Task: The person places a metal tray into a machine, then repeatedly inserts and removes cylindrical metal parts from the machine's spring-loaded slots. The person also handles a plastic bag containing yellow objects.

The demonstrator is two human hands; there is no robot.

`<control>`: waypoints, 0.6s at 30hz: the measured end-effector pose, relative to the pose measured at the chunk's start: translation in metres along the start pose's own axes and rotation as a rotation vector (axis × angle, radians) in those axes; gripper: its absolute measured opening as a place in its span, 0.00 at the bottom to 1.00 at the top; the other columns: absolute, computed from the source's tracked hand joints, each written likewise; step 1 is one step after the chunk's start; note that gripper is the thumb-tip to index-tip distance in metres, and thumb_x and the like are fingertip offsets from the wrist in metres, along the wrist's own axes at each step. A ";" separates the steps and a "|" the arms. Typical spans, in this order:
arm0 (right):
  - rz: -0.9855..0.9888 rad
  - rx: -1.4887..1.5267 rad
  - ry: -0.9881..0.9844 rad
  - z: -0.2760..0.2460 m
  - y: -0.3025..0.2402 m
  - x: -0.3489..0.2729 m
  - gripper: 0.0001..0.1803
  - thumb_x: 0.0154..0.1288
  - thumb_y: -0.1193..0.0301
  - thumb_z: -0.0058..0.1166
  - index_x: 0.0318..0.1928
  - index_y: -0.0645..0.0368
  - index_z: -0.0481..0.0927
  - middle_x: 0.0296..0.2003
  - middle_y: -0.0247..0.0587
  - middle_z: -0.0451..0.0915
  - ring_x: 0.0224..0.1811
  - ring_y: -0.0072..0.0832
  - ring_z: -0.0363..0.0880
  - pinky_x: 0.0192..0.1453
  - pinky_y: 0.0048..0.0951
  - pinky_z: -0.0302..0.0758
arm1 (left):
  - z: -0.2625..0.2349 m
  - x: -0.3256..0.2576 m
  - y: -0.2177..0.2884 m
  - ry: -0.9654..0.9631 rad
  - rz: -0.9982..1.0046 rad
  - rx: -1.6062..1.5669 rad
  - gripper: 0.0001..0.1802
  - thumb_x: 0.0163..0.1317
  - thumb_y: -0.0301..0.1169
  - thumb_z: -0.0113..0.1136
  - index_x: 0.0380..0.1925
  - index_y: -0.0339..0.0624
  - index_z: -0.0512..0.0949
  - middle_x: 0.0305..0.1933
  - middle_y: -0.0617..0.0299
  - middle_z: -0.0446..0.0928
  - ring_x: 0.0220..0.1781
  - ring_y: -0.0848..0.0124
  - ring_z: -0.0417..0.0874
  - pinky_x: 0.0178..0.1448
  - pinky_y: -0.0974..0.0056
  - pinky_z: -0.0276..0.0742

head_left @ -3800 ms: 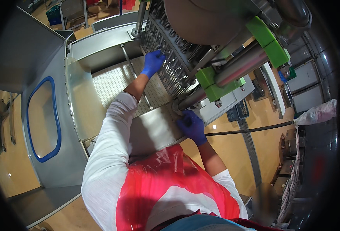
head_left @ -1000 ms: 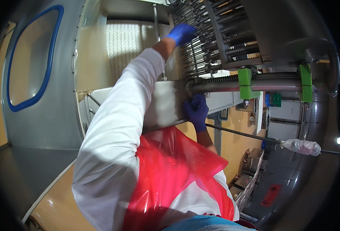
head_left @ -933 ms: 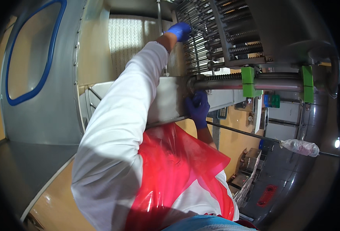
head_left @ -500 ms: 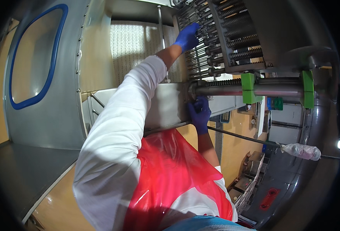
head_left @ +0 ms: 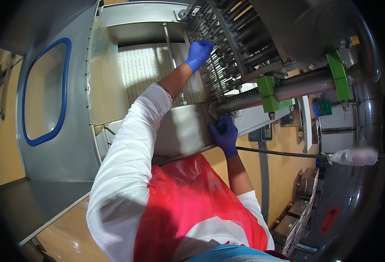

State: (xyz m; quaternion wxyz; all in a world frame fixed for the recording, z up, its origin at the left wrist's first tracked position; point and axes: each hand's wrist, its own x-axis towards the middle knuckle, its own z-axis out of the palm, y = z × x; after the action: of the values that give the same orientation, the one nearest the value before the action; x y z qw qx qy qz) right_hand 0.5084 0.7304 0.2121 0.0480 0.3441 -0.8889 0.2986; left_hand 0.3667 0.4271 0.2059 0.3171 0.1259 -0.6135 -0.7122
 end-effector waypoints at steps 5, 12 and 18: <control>0.094 0.021 -0.014 0.000 -0.004 -0.002 0.26 0.52 0.60 0.71 0.49 0.54 0.78 0.30 0.36 0.79 0.31 0.33 0.80 0.37 0.36 0.78 | 0.007 0.012 0.015 -0.109 -0.604 -0.890 0.09 0.66 0.27 0.51 0.39 0.42 0.80 0.19 0.70 0.63 0.18 0.77 0.63 0.20 0.72 0.60; 0.077 -0.001 0.011 -0.002 -0.002 -0.002 0.25 0.54 0.56 0.69 0.49 0.53 0.79 0.32 0.38 0.81 0.33 0.35 0.82 0.40 0.36 0.79 | 0.006 0.039 0.012 -0.186 -0.600 -0.912 0.06 0.67 0.28 0.49 0.36 0.43 0.76 0.16 0.71 0.62 0.13 0.77 0.61 0.17 0.71 0.56; 0.144 0.073 -0.026 -0.002 0.000 -0.003 0.24 0.56 0.55 0.67 0.49 0.54 0.79 0.35 0.39 0.82 0.36 0.36 0.82 0.43 0.37 0.79 | 0.003 0.041 0.013 -0.146 -0.685 -0.853 0.08 0.68 0.29 0.46 0.38 0.42 0.76 0.15 0.69 0.62 0.13 0.77 0.63 0.15 0.71 0.57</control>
State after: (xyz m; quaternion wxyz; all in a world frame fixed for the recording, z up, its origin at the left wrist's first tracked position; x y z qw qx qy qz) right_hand 0.5100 0.7332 0.2126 0.0024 0.2845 -0.9005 0.3289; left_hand 0.3375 0.4045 0.2278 0.0470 0.1289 -0.2151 -0.9669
